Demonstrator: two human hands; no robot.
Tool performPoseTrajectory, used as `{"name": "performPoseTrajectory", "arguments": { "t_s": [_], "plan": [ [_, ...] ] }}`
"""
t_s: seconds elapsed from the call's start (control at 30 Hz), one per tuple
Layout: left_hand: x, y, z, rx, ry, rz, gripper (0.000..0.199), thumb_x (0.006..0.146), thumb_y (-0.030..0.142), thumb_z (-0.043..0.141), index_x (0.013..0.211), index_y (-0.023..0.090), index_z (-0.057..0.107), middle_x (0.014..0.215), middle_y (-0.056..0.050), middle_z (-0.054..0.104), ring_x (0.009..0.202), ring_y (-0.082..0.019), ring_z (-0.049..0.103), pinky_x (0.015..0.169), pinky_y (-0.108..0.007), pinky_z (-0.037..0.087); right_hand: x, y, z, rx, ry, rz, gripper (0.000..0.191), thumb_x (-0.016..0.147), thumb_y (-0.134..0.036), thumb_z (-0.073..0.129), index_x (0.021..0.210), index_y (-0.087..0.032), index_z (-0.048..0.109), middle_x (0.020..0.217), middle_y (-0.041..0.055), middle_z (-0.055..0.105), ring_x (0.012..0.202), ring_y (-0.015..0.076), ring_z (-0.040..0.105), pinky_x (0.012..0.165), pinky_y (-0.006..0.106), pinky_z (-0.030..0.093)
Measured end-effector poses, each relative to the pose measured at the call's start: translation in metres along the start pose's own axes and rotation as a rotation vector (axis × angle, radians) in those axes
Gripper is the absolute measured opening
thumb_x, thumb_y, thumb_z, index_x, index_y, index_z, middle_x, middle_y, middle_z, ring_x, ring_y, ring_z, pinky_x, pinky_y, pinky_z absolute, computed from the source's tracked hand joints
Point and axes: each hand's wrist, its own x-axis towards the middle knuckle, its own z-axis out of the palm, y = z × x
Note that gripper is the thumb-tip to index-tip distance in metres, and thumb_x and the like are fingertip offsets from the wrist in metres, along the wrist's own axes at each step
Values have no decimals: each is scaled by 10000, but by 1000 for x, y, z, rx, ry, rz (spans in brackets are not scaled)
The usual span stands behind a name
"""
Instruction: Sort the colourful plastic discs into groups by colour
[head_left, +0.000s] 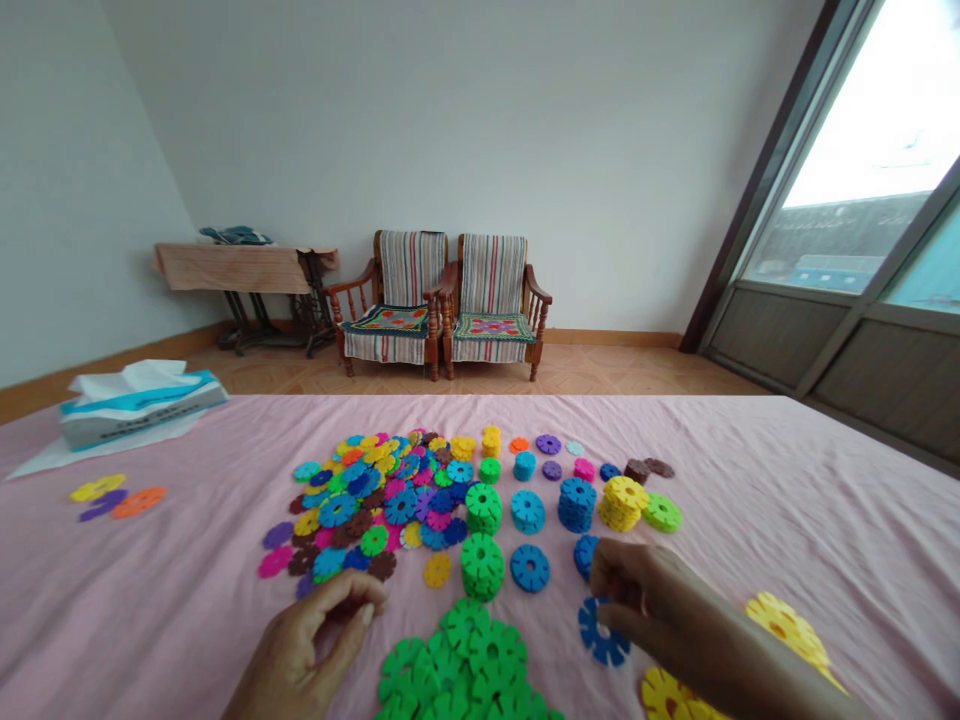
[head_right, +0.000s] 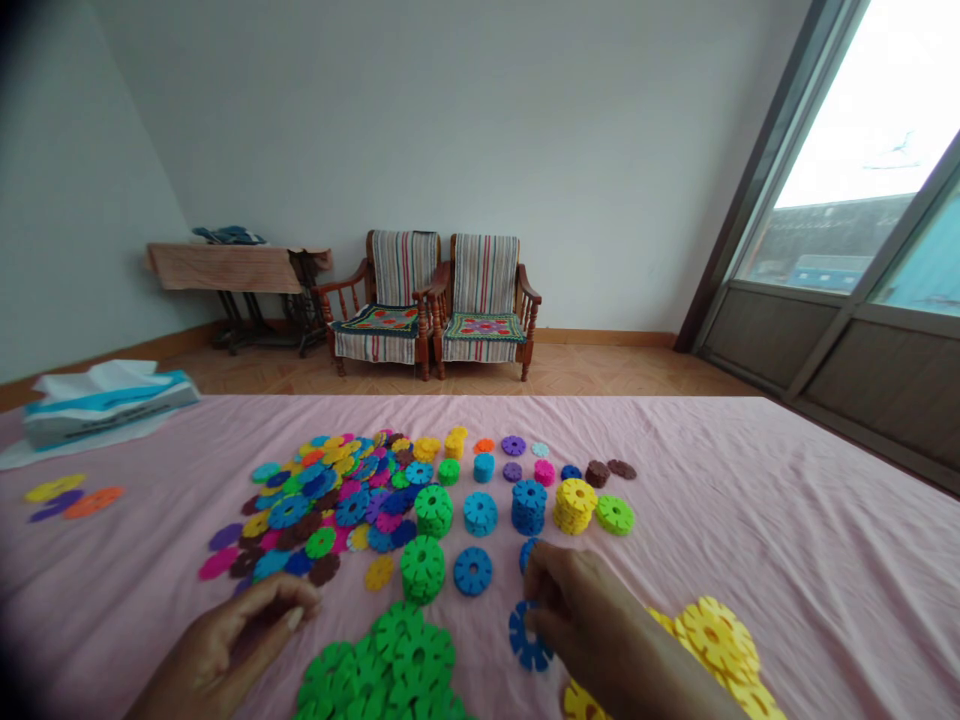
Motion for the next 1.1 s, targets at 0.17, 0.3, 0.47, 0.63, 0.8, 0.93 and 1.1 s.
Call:
{"name": "performPoseTrajectory", "arguments": {
  "t_s": [0.17,0.3,0.47,0.63,0.8,0.93,1.1],
  "plan": [
    [-1,-1,0,6,-3,4,178,834,360,521,785,234,637,749,15,688,755,-161,675,696,-168,503,-5,-7,5,-38,-28,23,206,729,-94,530,868,-215,624,850,21,653,771,181,607,690,309,453],
    [-2,-3,-1,5,-12,-7,169,834,352,523,792,238,640,756,15,691,771,-164,675,706,-171,504,-11,-2,19,-137,48,-86,390,703,-133,618,1082,-226,622,1108,78,651,955,245,642,812,358,505],
    [0,1,-1,-12,7,-6,158,810,342,538,772,235,648,743,17,692,752,-163,675,694,-167,507,-15,-8,32,-348,87,-107,402,561,-67,699,944,-187,679,1054,122,685,880,301,684,755,377,568],
    [-1,5,-1,-28,3,-13,180,816,357,536,766,228,650,730,11,692,733,-166,671,679,-174,508,-15,-2,40,-397,235,-215,410,595,-86,652,984,-216,647,1077,100,680,954,290,662,779,357,560],
    [-2,6,-2,-63,11,-6,150,811,339,562,761,227,650,727,12,692,730,-168,667,677,-177,505,-11,4,46,-396,209,-177,435,582,-185,674,1012,-225,626,1076,106,673,1006,336,618,825,412,532],
    [-2,4,-2,-61,6,6,140,820,324,558,767,231,648,730,15,687,724,-161,666,676,-171,503,-10,9,51,-342,181,-177,570,530,-139,662,1086,-240,588,1119,95,650,1052,357,583,864,437,505],
    [-3,3,-2,-42,4,8,145,827,321,546,768,232,644,730,17,688,726,-158,671,676,-168,503,-12,8,45,-241,143,-191,612,549,-142,643,1145,-250,554,1186,99,611,1094,346,561,880,413,486]
  ]
}}
